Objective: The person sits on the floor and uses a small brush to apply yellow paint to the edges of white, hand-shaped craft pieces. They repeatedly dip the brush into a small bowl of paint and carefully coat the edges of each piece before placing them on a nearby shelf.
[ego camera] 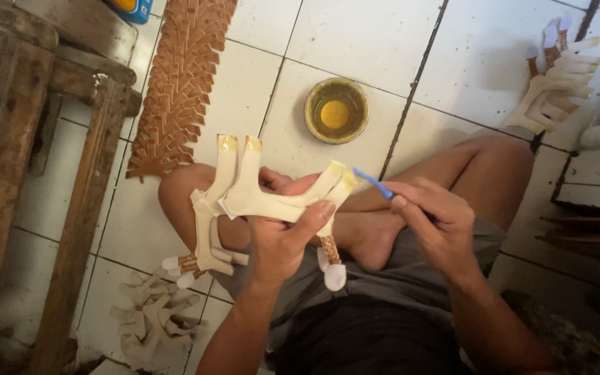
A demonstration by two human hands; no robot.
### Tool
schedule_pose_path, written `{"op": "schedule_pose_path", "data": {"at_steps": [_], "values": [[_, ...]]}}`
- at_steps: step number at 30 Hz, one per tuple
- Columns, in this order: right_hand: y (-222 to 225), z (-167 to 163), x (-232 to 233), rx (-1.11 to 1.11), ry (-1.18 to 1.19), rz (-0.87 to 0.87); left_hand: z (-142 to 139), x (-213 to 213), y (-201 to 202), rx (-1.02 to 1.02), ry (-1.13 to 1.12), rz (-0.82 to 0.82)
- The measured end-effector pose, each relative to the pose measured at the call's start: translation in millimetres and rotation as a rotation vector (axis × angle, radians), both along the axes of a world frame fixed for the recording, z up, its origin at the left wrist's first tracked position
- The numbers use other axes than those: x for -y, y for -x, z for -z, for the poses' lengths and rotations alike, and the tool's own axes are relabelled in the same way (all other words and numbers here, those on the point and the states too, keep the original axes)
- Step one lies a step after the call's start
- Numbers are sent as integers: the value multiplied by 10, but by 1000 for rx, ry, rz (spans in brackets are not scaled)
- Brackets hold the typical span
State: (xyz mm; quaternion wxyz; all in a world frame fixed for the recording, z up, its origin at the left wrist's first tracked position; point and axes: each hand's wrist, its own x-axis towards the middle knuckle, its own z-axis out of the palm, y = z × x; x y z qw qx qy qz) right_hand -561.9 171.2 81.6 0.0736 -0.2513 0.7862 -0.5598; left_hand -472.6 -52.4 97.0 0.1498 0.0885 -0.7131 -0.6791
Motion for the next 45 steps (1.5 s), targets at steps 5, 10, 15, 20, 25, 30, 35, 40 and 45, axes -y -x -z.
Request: {"op": "schedule_pose_path", "data": {"at_steps": [5,10,15,20,25,30,35,40,45], "values": [[35,-21,-36,-22,7,-47,-30,29,22,-28,18,-7],[22,-72,-65,-55,10,1,-42,31,46,-63,89,4],[57,-85,-39,-107,-118,63,-47,14,34,61,-56,19],[36,-49,-26,32,-1,61,-31,28,38,-29,45,9],[-33,-45,-25,-46,-16,1,-15,3,51,-13,76,-31],[-76,-25,-22,-21,-21,-13,2,-10,54,-25,65,-71],[-79,4,-74,75,-12,-35,47,-66,64,-74,69,-84],[-105,3,-117,81,119,-54,73,-100,58,-19,-90,-103],[-68,118,-103,-98,-67,99,117,-128,44,41,-317,-81]]}}
